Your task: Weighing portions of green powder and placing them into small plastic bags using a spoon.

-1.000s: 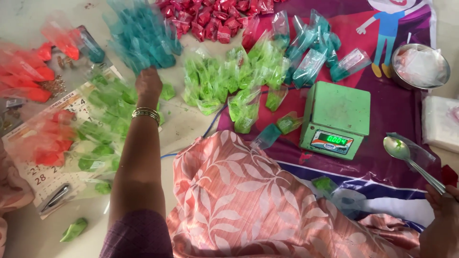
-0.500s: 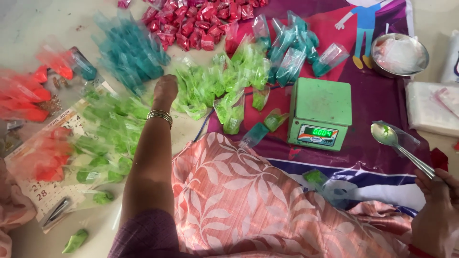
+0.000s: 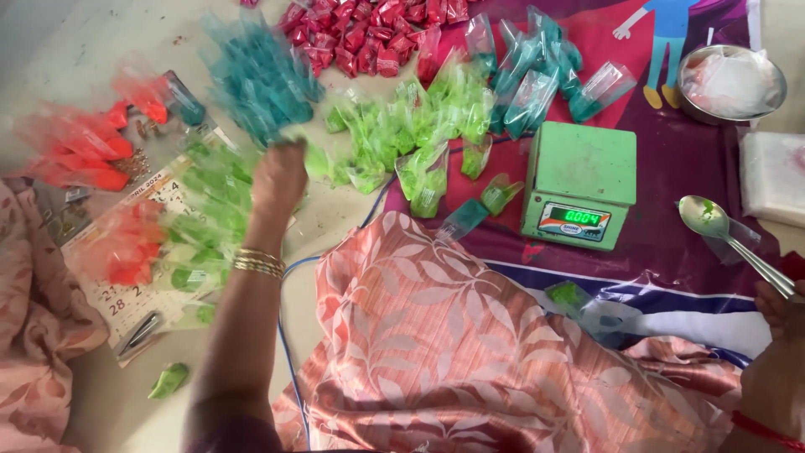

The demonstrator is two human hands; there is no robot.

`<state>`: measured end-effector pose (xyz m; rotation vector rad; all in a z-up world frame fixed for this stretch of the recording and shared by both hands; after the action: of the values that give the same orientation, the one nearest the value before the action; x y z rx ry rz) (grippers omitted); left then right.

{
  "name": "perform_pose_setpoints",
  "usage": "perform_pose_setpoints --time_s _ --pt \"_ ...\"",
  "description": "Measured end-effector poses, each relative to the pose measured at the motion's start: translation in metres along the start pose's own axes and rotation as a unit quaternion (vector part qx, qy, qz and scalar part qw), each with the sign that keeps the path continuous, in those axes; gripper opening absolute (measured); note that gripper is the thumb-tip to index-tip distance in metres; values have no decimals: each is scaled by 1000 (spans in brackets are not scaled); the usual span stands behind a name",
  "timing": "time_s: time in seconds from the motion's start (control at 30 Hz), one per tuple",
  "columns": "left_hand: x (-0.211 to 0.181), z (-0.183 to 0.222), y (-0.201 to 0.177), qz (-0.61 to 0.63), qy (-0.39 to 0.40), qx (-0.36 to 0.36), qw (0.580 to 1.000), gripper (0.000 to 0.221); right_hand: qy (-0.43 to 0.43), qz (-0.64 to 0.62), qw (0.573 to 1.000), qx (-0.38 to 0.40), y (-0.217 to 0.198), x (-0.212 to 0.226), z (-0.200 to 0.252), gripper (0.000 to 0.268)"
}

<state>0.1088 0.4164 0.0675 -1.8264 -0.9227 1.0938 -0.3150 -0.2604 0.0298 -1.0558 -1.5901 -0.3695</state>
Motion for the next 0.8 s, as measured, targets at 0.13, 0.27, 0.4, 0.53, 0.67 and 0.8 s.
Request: perform_pose_setpoints --time_s 0.13,0.27,0.4,0.53,0.67,0.8 --pt "55 55 113 30 -90 113 989 14 6 2 1000 -2 5 28 4 18" --pt "52 57 110 120 -114 15 986 13 -7 7 1000 -2 8 65 13 19" --pt "7 23 70 136 -72 -6 988 11 15 -44 999 -13 0 42 7 19" --pt "-111 -19 21 155 81 -40 984 7 46 -70 994 -75 2 76 15 13" --pt "-234 -57 52 248 200 15 948 7 0 -109 991 -79 -5 79 11 12" --pt "-352 -73 95 297 265 41 917 11 18 -141 985 -95 -10 97 15 16"
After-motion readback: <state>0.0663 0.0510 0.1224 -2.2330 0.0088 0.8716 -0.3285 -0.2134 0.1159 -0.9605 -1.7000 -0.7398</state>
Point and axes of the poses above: each hand's wrist, its own z-axis away from the middle knuckle, its own y-axis out of the palm, x = y × z, the point moved 10 cm from there along -z, towards the middle knuckle, and after that the axes turned 12 degrees about z, right-handed, at the moved point
